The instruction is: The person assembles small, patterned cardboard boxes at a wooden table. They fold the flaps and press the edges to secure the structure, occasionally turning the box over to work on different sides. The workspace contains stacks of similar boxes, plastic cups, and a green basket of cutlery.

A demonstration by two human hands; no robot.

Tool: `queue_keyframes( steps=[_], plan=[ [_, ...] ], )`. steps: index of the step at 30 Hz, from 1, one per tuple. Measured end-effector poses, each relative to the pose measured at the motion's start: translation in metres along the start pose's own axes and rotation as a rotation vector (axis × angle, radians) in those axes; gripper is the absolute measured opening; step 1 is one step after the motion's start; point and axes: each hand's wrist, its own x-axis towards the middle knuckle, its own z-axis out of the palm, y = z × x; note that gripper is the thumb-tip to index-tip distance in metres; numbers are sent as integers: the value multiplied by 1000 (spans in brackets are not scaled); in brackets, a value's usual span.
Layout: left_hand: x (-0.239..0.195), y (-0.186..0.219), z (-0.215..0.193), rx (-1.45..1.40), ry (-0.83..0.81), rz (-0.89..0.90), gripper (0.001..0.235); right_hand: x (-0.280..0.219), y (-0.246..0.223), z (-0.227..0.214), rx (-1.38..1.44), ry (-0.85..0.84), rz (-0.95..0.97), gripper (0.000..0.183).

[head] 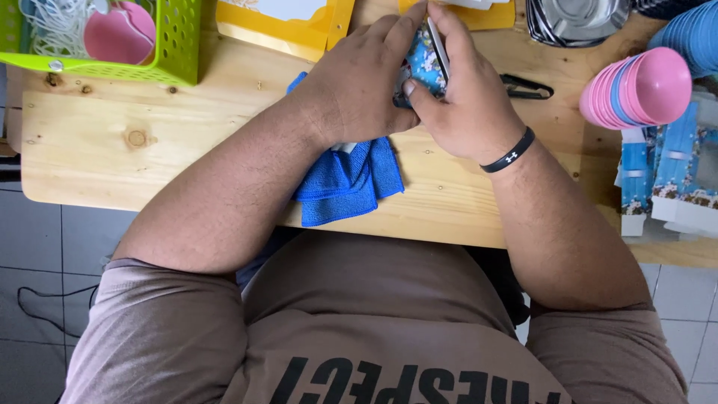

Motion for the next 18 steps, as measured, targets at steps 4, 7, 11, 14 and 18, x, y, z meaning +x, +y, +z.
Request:
queue_keyframes(
  steps=[4,7,11,14,18],
  plan=[
    [-2,2,-4,35,33,65,105,1,-1,0,-9,26,-75,67],
    [-2,7,-8,19,65,81,87,1,-5,-2,0,18,-119,62],
    [-3,6,-8,3,110,117,67,1,-1,-3,-49,18,-171,61],
    [-3,5,-7,-14,160,169,57,1,-1,-2,-62,37,-170,55],
    [-2,1,-4,-2,110,129,54,1,0,-1,-96,55,-201,42]
  ],
)
